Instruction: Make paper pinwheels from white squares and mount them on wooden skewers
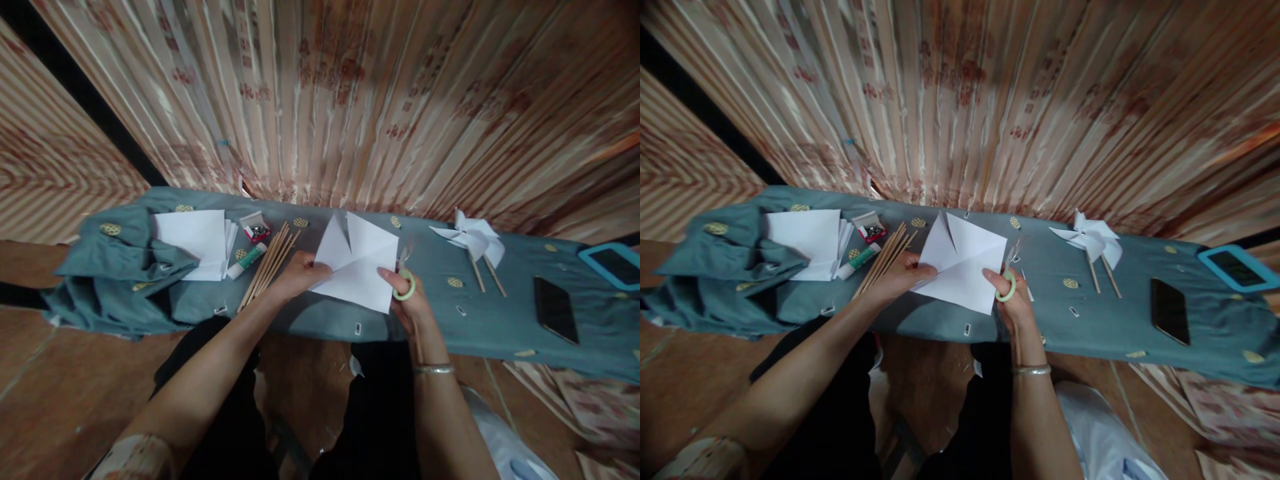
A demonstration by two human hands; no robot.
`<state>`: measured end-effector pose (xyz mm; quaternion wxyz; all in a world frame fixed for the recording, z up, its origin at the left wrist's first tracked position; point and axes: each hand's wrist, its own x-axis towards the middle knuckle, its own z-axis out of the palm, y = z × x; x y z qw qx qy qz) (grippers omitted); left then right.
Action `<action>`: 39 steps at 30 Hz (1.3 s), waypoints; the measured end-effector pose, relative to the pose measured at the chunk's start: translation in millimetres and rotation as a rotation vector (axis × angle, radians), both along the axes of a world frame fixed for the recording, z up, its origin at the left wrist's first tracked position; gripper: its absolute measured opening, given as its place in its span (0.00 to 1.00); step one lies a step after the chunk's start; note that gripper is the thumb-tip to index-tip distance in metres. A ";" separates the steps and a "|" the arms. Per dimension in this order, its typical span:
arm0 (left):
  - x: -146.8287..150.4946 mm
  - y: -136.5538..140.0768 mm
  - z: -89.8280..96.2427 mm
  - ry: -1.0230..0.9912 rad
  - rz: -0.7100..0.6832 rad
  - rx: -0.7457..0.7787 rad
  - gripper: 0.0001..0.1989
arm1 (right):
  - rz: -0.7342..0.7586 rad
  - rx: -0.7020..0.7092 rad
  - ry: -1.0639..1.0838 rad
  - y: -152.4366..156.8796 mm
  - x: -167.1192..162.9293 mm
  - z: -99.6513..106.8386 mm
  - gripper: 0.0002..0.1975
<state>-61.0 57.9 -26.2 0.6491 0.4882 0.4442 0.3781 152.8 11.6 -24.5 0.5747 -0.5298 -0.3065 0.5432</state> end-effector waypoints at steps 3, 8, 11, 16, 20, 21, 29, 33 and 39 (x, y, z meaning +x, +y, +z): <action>1.2 0.8 0.6 -0.079 0.035 -0.024 0.09 | -0.023 0.002 0.037 0.5 -3.2 -1.2 0.19; 12.7 -3.0 -1.2 -0.484 0.074 -0.147 0.20 | -0.237 0.078 0.086 7.5 -8.5 -11.7 0.18; 24.2 -13.4 -3.0 -0.525 0.049 -0.216 0.21 | -0.282 0.131 0.078 9.6 -16.7 -18.5 0.18; 37.7 -23.3 -7.7 -0.562 0.208 -0.320 0.19 | -0.204 0.125 -0.007 5.2 -35.8 -26.2 0.17; 37.7 -18.5 -10.0 -0.559 0.393 -0.403 0.14 | -0.132 0.127 -0.100 2.3 -42.4 -27.0 0.16; 37.0 -17.0 -9.3 -0.552 0.415 -0.408 0.12 | -0.125 0.120 -0.109 1.7 -42.6 -26.4 0.16; 21.1 -0.1 4.3 -0.534 0.491 -0.281 0.11 | 0.211 0.080 -0.309 -17.9 -39.1 -17.8 0.20; 9.3 11.4 9.8 -0.556 0.571 -0.197 0.12 | 0.502 -0.025 -0.365 -28.6 -41.5 -16.1 0.23; 6.7 14.8 14.6 -0.572 0.584 -0.173 0.17 | 0.665 -0.030 -0.302 -33.4 -47.4 -20.8 0.22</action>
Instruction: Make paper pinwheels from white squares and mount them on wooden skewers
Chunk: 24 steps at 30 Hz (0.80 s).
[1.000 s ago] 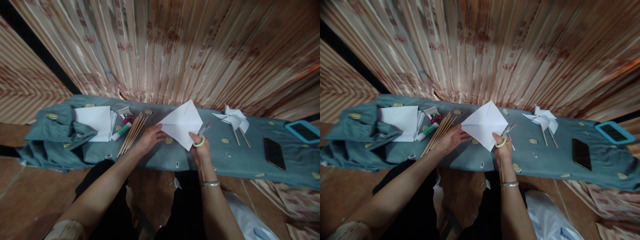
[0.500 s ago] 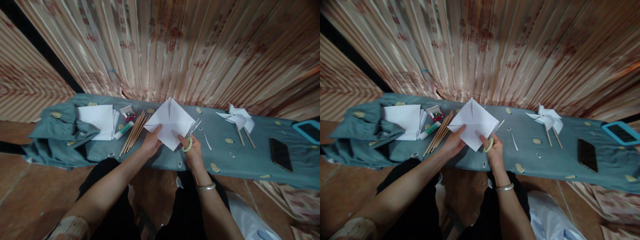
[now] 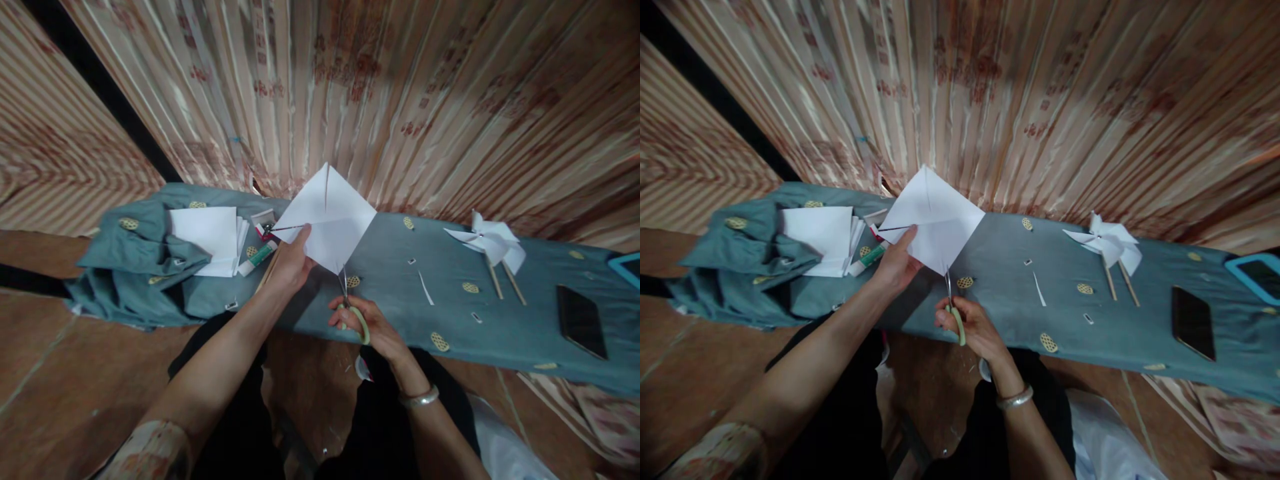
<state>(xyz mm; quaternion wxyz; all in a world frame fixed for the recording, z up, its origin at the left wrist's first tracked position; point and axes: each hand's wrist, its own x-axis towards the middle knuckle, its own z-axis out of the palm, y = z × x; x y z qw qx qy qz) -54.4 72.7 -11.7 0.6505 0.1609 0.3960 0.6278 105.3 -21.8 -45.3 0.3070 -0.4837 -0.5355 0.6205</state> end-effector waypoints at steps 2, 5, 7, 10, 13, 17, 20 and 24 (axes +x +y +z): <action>2.4 -1.8 -1.7 0.004 -0.006 0.006 0.18 | -0.011 -0.005 0.022 0.7 -1.4 -1.5 0.23; 5.7 -5.2 -5.5 0.015 -0.042 0.025 0.16 | -0.023 0.013 0.002 2.5 -2.7 -2.4 0.22; 6.8 -7.0 -7.2 0.022 -0.059 0.024 0.17 | -0.030 0.021 -0.001 3.5 -3.1 -2.0 0.22; 7.2 -8.7 -7.2 0.030 -0.060 0.010 0.17 | -0.036 0.017 0.004 4.4 -3.4 -0.2 0.23; 6.9 -9.5 -5.2 0.038 -0.065 0.003 0.17 | -0.043 0.005 -0.003 4.3 -3.3 1.8 0.23; 7.1 -10.4 -2.1 0.038 -0.060 -0.007 0.18 | -0.044 0.003 -0.020 4.1 -3.0 3.1 0.24; 8.0 -11.6 0.1 0.034 -0.054 -0.026 0.16 | -0.039 0.004 -0.028 4.9 -3.3 3.5 0.25; 9.2 -13.3 3.4 0.042 -0.064 -0.065 0.10 | -0.032 -0.017 -0.025 5.4 -4.0 4.2 0.26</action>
